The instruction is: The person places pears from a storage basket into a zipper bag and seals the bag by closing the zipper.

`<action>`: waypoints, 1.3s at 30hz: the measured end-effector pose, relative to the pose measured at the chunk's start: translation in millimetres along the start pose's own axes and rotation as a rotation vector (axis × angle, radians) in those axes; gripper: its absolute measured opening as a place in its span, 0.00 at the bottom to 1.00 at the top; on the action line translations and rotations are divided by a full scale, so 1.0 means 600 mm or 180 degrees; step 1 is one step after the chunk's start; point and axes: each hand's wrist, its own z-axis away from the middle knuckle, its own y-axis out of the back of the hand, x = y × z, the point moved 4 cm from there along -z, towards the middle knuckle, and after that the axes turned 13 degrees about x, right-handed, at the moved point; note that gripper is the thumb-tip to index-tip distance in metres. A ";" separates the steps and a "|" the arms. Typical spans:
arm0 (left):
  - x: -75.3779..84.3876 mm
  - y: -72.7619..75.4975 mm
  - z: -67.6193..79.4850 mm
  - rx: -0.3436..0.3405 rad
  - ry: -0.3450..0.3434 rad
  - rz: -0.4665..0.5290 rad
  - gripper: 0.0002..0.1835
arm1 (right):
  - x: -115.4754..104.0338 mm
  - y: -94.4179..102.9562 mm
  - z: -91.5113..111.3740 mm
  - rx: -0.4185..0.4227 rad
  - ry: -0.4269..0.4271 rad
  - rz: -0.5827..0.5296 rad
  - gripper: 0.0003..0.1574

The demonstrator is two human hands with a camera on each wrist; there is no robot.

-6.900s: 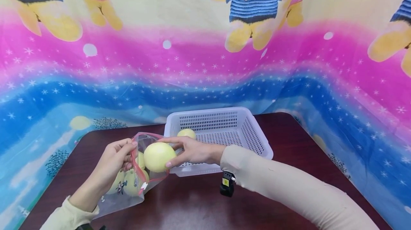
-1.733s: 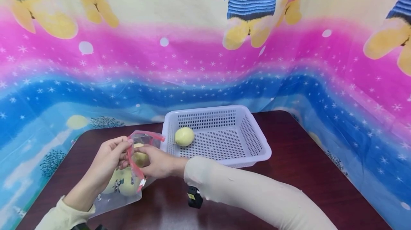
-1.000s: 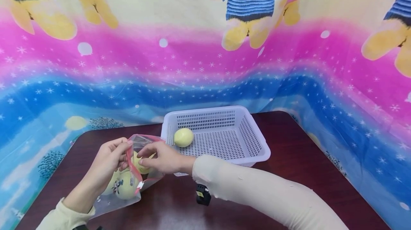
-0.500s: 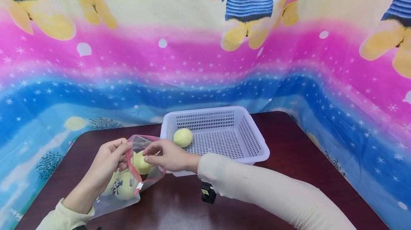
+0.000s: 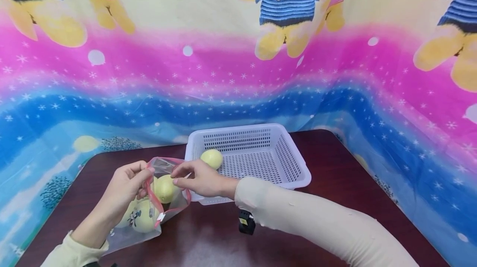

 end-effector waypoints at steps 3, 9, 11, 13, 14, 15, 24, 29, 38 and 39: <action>0.000 0.000 0.000 -0.0008 -0.0012 0.0006 0.14 | -0.001 0.005 0.000 0.0003 0.0007 -0.0046 0.17; 0.002 0.000 -0.001 0.0005 0.0004 -0.0049 0.16 | 0.006 0.014 0.002 -0.0005 0.0002 0.0035 0.17; 0.003 -0.001 -0.001 -0.0001 0.0008 -0.0049 0.17 | 0.009 0.017 0.004 0.0013 -0.0008 0.0041 0.17; 0.004 -0.002 -0.002 -0.0005 0.0007 -0.0055 0.17 | 0.012 0.020 0.004 0.0046 -0.0007 0.0039 0.17; 0.004 -0.002 -0.002 -0.0002 0.0010 -0.0047 0.17 | 0.013 0.022 0.004 0.0059 -0.0005 0.0048 0.16; 0.003 -0.002 -0.002 0.0006 0.0018 -0.0042 0.17 | 0.014 0.024 0.004 0.0074 0.0001 0.0054 0.16; 0.002 0.000 0.000 0.0014 0.0028 0.0013 0.17 | 0.019 0.040 0.007 0.0117 -0.0071 -0.0005 0.17; 0.002 0.001 0.000 -0.0022 0.0005 0.0067 0.17 | 0.025 0.046 0.007 0.0163 -0.0110 -0.0078 0.18; 0.002 0.001 0.000 -0.0027 0.0011 0.0103 0.17 | 0.041 0.061 0.007 0.0262 -0.0201 -0.0033 0.16; 0.002 0.001 0.000 -0.0030 0.0012 0.0104 0.17 | 0.043 0.063 0.007 0.0276 -0.0200 -0.0037 0.16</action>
